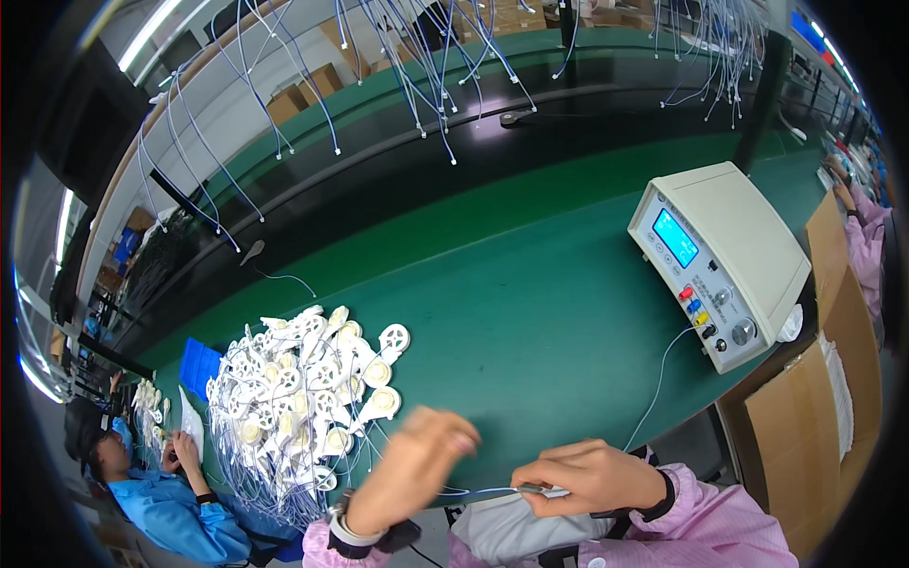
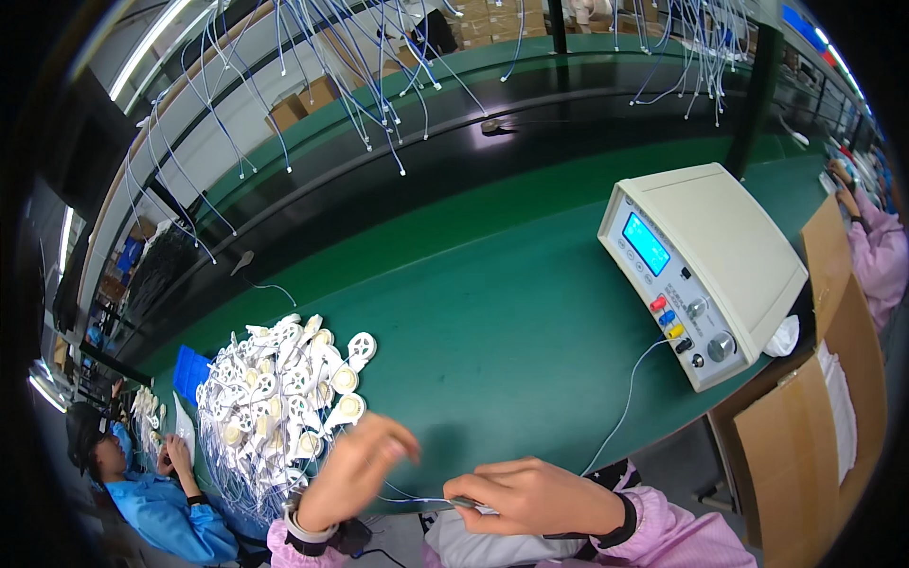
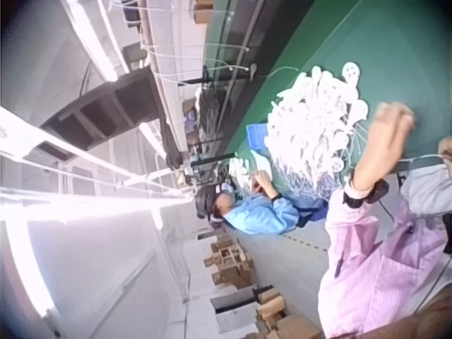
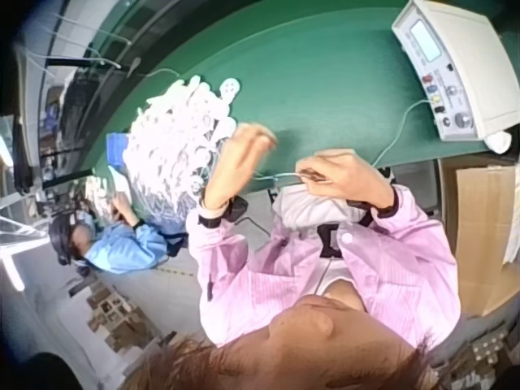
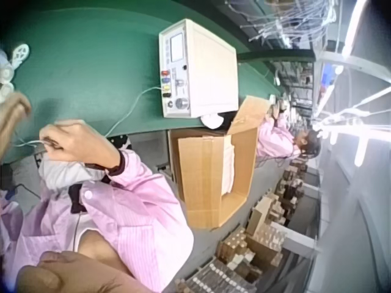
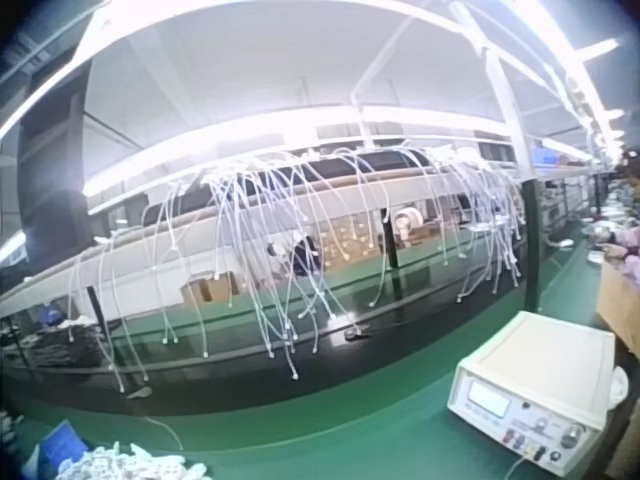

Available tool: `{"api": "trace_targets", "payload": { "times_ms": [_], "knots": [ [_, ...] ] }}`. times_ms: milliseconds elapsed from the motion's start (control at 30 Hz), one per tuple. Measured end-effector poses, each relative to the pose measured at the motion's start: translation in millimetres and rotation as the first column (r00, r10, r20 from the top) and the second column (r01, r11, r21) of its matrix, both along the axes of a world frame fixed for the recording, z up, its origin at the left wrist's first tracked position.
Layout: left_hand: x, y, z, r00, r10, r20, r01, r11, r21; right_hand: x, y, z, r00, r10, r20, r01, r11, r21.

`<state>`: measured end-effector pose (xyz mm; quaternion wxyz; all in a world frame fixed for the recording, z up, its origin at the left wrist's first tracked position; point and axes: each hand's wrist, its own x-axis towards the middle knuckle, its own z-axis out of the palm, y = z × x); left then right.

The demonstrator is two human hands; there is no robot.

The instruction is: Connecting wires to small plastic circular electronic components and testing them with a diagnostic machine on a factory assembly line.

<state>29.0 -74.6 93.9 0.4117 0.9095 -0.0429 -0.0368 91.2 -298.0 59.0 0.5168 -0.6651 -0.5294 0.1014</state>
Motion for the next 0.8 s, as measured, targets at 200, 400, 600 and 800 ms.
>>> {"api": "trace_targets", "payload": {
  "times_ms": [200, 400, 600, 800],
  "knots": [
    [8, 111, -52, 0.749, 0.363, 0.555, -0.658, 0.512, 0.553, -8, 1, -1, 0.999, 0.018, -0.042, -0.016, 0.999, 0.040],
    [7, 132, -93, 0.865, 0.429, 0.258, -0.494, 0.643, 0.586, -8, 2, -2, 0.999, 0.032, -0.039, -0.030, 0.999, 0.045],
    [13, 132, -75, 0.777, 0.480, 0.407, -0.630, 0.591, 0.504, -7, -3, -5, 0.998, 0.006, -0.056, -0.003, 0.999, 0.051],
    [-39, 148, -55, 0.758, 0.541, 0.364, 0.009, 0.550, -0.835, -11, -10, 12, 0.993, -0.011, 0.118, -0.003, 0.993, 0.115]
  ]
}}
